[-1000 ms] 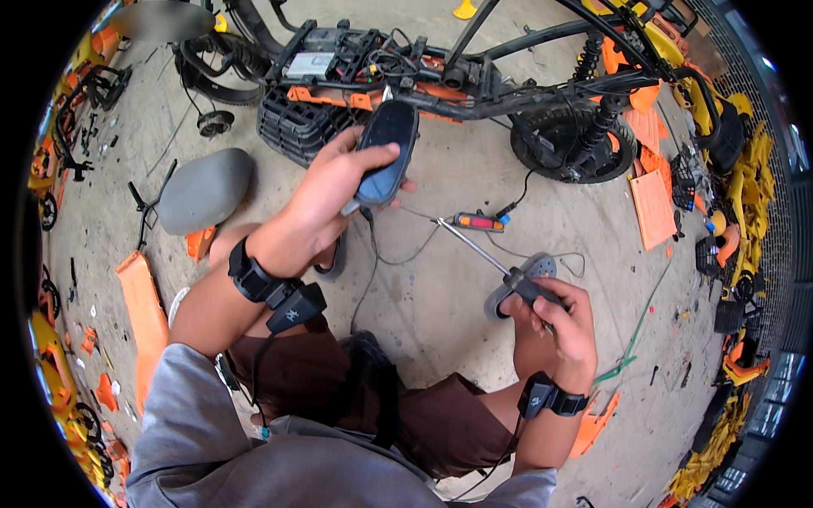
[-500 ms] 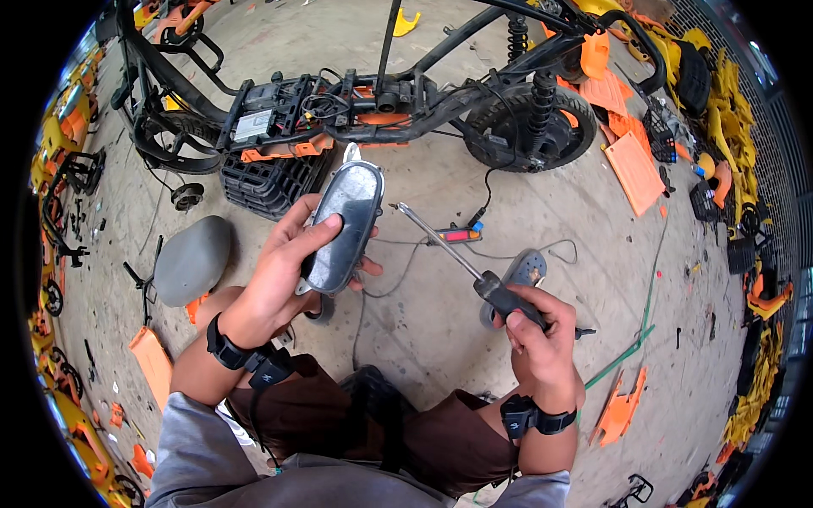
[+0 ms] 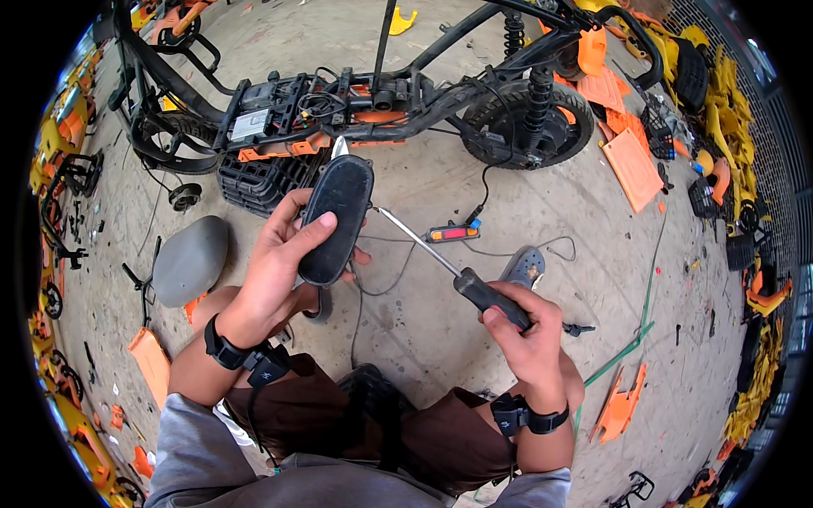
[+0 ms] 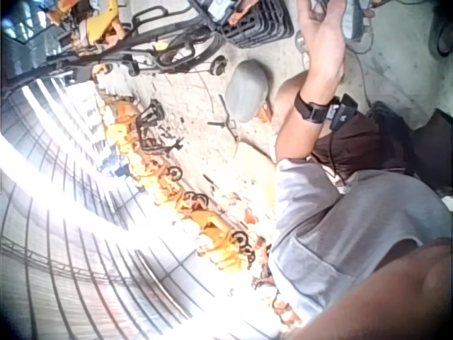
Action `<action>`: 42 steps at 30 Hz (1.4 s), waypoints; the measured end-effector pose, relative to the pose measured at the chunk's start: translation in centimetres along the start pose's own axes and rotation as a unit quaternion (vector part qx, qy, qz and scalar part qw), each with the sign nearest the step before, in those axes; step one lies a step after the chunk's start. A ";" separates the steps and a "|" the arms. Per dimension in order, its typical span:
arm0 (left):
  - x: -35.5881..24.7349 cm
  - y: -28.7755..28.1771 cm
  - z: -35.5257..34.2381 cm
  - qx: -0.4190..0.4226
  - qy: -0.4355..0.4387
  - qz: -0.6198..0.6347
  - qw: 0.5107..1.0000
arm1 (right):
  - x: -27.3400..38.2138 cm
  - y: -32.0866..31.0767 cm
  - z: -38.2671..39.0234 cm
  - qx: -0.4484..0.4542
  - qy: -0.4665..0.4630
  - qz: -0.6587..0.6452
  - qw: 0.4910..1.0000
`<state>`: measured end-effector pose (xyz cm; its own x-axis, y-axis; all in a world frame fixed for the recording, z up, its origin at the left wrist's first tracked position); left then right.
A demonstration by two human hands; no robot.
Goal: The person uses a screwdriver to pry open a black plastic scooter part, repeatedly working along the seam to separate the casing. The person holds the part in one hand and manipulates the screwdriver with the other, occasionally repositioning the tool.
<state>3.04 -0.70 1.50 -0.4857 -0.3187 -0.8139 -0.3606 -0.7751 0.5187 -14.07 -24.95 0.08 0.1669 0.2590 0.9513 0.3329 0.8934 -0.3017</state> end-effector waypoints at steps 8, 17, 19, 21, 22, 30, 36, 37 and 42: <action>0.2 -0.2 0.1 -0.001 0.009 -0.011 1.000 | -1.1 0.8 0.0 -0.019 -0.013 -0.022 0.999; 0.2 -0.1 0.0 -0.009 -0.010 -0.001 1.000 | -1.2 0.6 0.0 -0.024 -0.017 -0.004 1.000; 0.3 -0.2 -0.2 -0.007 -0.022 0.002 1.000 | -1.3 0.6 -0.1 -0.028 -0.033 0.009 0.999; 0.4 -0.4 -0.2 -0.004 -0.029 0.010 1.000 | -1.3 0.7 -0.1 -0.031 -0.042 0.021 0.998; 0.4 -0.5 -0.2 -0.001 -0.031 0.016 0.999 | -1.3 0.8 -0.1 -0.032 -0.043 0.025 0.998; 0.5 -0.4 -0.3 -0.004 -0.048 0.033 0.998 | -1.1 0.9 -0.2 -0.039 -0.049 0.056 0.996; 0.5 -0.5 -0.2 -0.005 -0.058 0.049 0.997 | -0.9 1.0 -0.1 -0.043 -0.033 0.053 0.997; 0.5 -0.5 -0.2 -0.004 -0.059 0.050 0.997 | -0.8 1.0 -0.1 -0.043 -0.030 0.050 0.997; 0.5 -0.5 -0.2 -0.001 -0.058 0.051 0.997 | -0.5 1.0 -0.3 -0.037 -0.048 0.083 0.995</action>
<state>3.13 -0.60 0.82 -0.6085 -0.3317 -0.7209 -0.3022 -0.7432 0.5970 -13.58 -24.30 -0.70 0.1370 0.4370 0.8890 0.3756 0.8075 -0.4548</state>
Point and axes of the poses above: each hand's wrist, its own z-axis away from the middle knuckle, its own y-axis out of the palm, x = y × z, the point moved 3 cm from there along -z, towards the middle knuckle, and after that the axes turned 8 degrees about z, right-handed, at the moved point
